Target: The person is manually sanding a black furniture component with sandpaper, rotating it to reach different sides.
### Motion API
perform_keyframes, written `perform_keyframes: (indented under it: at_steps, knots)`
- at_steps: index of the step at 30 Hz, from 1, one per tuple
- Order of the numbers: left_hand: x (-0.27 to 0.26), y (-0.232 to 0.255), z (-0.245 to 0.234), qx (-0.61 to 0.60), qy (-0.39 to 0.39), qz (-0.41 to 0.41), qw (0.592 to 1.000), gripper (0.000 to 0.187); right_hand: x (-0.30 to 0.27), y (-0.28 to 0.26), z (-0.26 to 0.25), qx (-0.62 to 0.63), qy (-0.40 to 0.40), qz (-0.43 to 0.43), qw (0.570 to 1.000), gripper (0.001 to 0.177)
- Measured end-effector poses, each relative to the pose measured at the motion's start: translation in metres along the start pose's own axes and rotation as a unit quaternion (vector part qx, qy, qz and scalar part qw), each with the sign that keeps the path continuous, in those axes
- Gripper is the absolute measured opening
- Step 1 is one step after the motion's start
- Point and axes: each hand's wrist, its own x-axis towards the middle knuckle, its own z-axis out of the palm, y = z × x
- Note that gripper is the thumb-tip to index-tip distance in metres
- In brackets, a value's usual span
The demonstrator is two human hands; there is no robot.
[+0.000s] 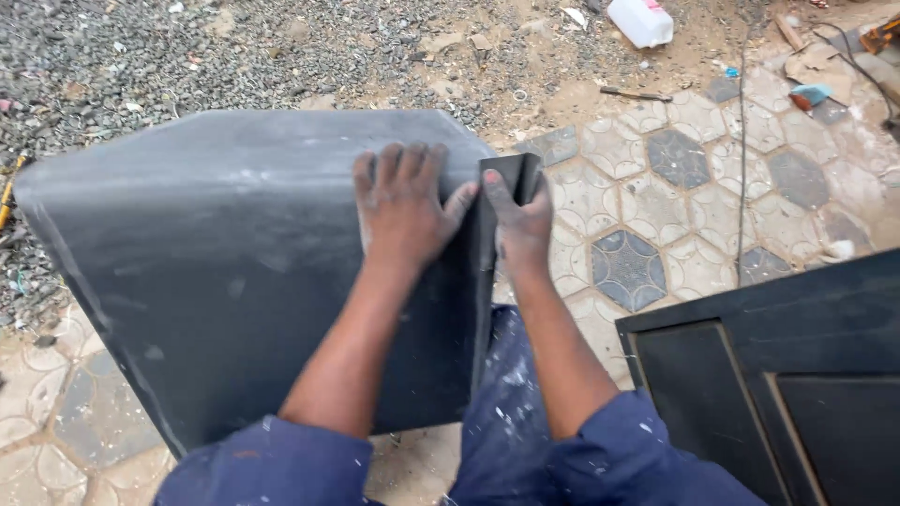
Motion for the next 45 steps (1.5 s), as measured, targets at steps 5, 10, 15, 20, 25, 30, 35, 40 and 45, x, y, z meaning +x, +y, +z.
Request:
perform_keyframes:
  at_steps: [5, 10, 15, 20, 25, 30, 35, 40, 45]
  knots:
    - [0.024, -0.015, 0.003, -0.006, -0.046, -0.026, 0.999, 0.066, -0.082, -0.021, -0.017, -0.102, -0.005, 0.059, 0.993, 0.066]
    - [0.049, -0.015, 0.001, -0.013, -0.108, -0.064, 0.992, 0.068, -0.049, -0.007, 0.007, -0.131, 0.032, 0.021, 0.991, 0.067]
    - [0.058, -0.013, 0.009, -0.028, -0.112, -0.064, 0.991, 0.065, 0.049, -0.003, 0.036, -0.074, 0.061, -0.09, 0.991, 0.052]
    - [0.074, -0.016, 0.019, -0.028, -0.111, -0.047, 0.992, 0.068, -0.051, 0.017, -0.015, -0.144, 0.026, 0.021, 0.989, 0.063]
    - [0.081, -0.011, 0.025, -0.033, -0.115, -0.045, 0.992, 0.07, 0.002, 0.008, 0.008, -0.134, 0.03, 0.016, 0.99, 0.057]
    - [0.082, -0.02, 0.027, -0.023, -0.127, -0.051, 0.99, 0.071, 0.039, -0.004, 0.025, -0.05, 0.009, -0.043, 0.998, 0.057]
    - [0.08, -0.018, 0.027, -0.029, -0.113, -0.047, 0.992, 0.069, -0.061, 0.013, -0.01, -0.136, 0.025, 0.042, 0.989, 0.062]
    - [0.077, -0.023, 0.039, -0.001, -0.085, -0.03, 0.996, 0.064, 0.026, -0.012, 0.028, -0.102, 0.095, -0.045, 0.989, 0.038]
    - [0.082, -0.027, 0.048, -0.009, -0.073, -0.027, 0.997, 0.065, 0.015, -0.019, 0.019, -0.064, 0.062, -0.023, 0.996, 0.033]
